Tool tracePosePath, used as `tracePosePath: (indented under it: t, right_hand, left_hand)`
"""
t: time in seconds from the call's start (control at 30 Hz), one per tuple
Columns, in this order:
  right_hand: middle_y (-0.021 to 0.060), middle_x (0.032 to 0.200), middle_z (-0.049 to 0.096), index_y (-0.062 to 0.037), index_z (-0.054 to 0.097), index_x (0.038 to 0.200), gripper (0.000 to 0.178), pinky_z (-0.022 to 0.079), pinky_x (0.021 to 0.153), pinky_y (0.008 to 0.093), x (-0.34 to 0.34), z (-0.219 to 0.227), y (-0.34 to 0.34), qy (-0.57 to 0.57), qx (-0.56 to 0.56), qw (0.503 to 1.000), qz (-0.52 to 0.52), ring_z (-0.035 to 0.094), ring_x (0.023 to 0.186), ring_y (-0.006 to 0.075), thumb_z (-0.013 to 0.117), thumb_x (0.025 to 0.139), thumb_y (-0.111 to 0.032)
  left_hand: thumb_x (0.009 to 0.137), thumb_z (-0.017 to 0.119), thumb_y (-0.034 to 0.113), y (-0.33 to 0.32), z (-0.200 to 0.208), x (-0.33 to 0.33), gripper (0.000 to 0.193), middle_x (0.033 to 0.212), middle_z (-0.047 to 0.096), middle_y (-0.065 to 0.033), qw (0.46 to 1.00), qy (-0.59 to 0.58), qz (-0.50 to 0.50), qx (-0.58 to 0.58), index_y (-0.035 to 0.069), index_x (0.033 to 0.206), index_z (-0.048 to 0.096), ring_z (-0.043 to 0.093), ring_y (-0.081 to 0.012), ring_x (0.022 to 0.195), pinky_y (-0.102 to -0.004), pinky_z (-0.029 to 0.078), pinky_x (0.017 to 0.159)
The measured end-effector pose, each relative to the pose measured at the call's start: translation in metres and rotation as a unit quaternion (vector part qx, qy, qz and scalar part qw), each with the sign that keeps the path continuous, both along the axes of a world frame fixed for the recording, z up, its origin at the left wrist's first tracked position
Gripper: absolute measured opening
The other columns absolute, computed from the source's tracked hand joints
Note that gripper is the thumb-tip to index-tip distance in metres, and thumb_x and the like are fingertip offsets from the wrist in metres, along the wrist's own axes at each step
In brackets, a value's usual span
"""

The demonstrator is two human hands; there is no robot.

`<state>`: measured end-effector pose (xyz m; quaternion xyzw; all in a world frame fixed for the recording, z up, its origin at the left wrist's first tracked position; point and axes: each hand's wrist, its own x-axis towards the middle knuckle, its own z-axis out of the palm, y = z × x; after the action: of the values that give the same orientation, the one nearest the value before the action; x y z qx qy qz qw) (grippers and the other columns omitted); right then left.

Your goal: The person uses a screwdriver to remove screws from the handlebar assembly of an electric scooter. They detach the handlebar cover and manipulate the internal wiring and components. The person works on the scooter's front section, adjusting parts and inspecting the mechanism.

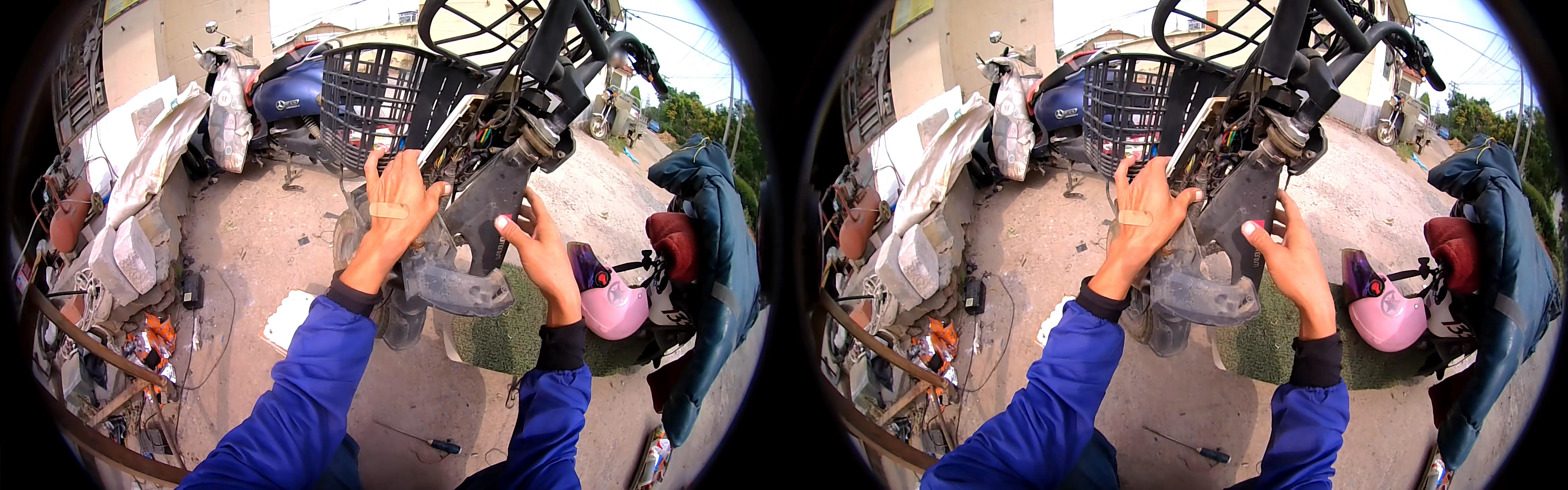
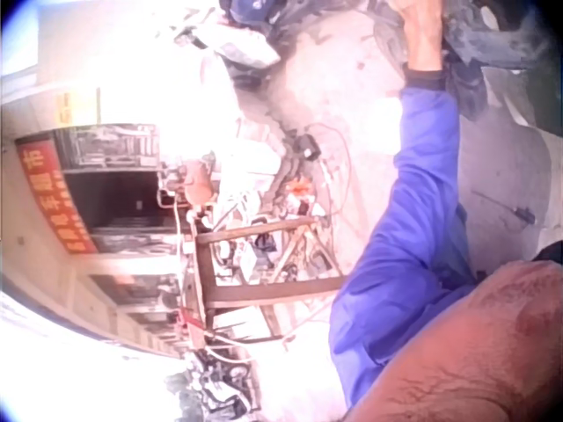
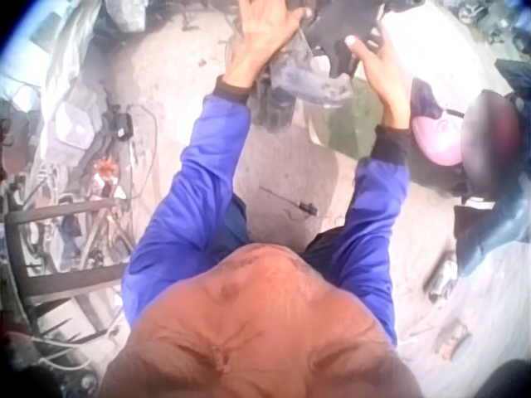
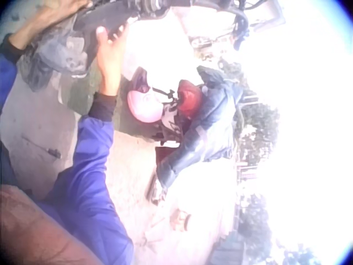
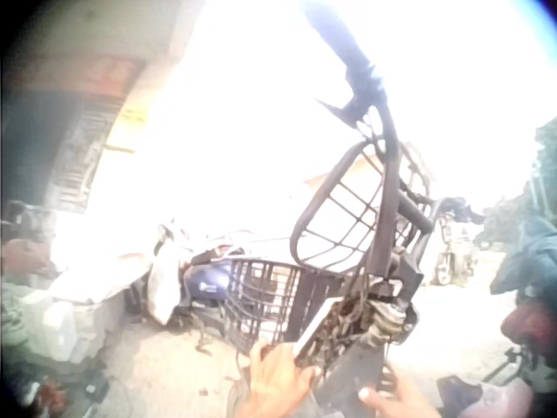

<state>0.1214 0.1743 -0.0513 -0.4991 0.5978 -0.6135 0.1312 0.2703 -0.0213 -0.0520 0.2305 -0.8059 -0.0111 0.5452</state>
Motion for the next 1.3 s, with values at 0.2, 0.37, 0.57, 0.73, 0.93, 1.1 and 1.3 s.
tracePosePath:
  t: [0.2,0.37,0.57,0.73,0.93,1.1,1.3]
  right_hand:
    - [0.0218,0.137,0.067,0.0061,0.037,0.16,0.078,0.054,0.102,0.0375,0.006,-0.003,-0.009,0.057,-0.013,0.998,-0.015,0.067,0.121,0.024,0.079,0.098,-0.017]
    - [0.0215,0.137,0.068,0.0061,0.04,0.158,0.077,0.052,0.105,0.0377,0.002,-0.016,-0.019,0.052,-0.056,0.997,-0.015,0.067,0.122,0.024,0.08,0.097,-0.019]
    - [0.0241,0.138,0.068,0.0069,0.041,0.157,0.078,0.05,0.108,0.04,-0.001,-0.019,-0.017,0.081,-0.038,0.995,-0.042,0.067,0.125,0.0287,0.08,0.096,-0.021]
    - [0.0275,0.14,0.067,0.0069,0.041,0.158,0.081,0.049,0.11,0.0414,-0.007,-0.019,-0.017,0.099,-0.012,0.993,-0.058,0.067,0.129,0.0343,0.081,0.095,-0.025]
    - [0.0289,0.139,0.067,0.0069,0.042,0.158,0.082,0.05,0.11,0.0424,-0.007,-0.019,-0.016,0.099,0.0,0.993,-0.068,0.067,0.129,0.0359,0.081,0.094,-0.025]
    - [0.0279,0.138,0.068,0.0052,0.043,0.157,0.079,0.05,0.11,0.0423,-0.002,-0.016,-0.013,0.087,-0.014,0.995,-0.052,0.067,0.13,0.0357,0.081,0.094,-0.024]
    - [0.0272,0.139,0.068,0.004,0.044,0.157,0.078,0.049,0.111,0.0428,-0.003,-0.015,-0.011,0.097,-0.01,0.993,-0.067,0.067,0.13,0.0354,0.081,0.094,-0.023]
  left_hand:
    - [0.081,0.088,0.032,-0.003,-0.006,-0.002,0.056,0.101,0.078,-0.0155,0.999,0.023,0.014,-0.021,-0.002,0.12,0.065,0.072,-0.0306,0.109,-0.0492,0.022,0.124]
    - [0.081,0.088,0.029,-0.004,-0.006,-0.005,0.054,0.101,0.078,-0.0154,0.999,0.036,0.008,-0.03,-0.001,0.118,0.063,0.072,-0.0307,0.108,-0.0496,0.022,0.124]
    - [0.082,0.088,0.029,-0.004,-0.007,-0.006,0.054,0.101,0.077,-0.0149,0.999,0.029,0.012,-0.028,-0.001,0.12,0.063,0.072,-0.0306,0.107,-0.0495,0.024,0.123]
    - [0.084,0.087,0.031,-0.006,-0.005,-0.004,0.058,0.108,0.078,-0.0163,1.0,0.008,0.004,-0.025,0.0,0.127,0.063,0.072,-0.0308,0.112,-0.0496,0.022,0.125]
    - [0.084,0.087,0.03,-0.009,-0.007,-0.003,0.066,0.113,0.078,-0.0182,1.0,-0.005,-0.009,-0.02,-0.001,0.135,0.06,0.071,-0.0324,0.117,-0.051,0.019,0.128]
    - [0.083,0.088,0.03,-0.009,-0.005,0.0,0.071,0.113,0.078,-0.0183,1.0,-0.014,-0.02,-0.02,-0.002,0.139,0.058,0.071,-0.0323,0.118,-0.0512,0.019,0.128]
    - [0.082,0.088,0.033,-0.011,-0.003,0.002,0.079,0.115,0.078,-0.0191,0.999,-0.034,-0.037,-0.015,-0.003,0.145,0.054,0.072,-0.0337,0.116,-0.0527,0.017,0.129]
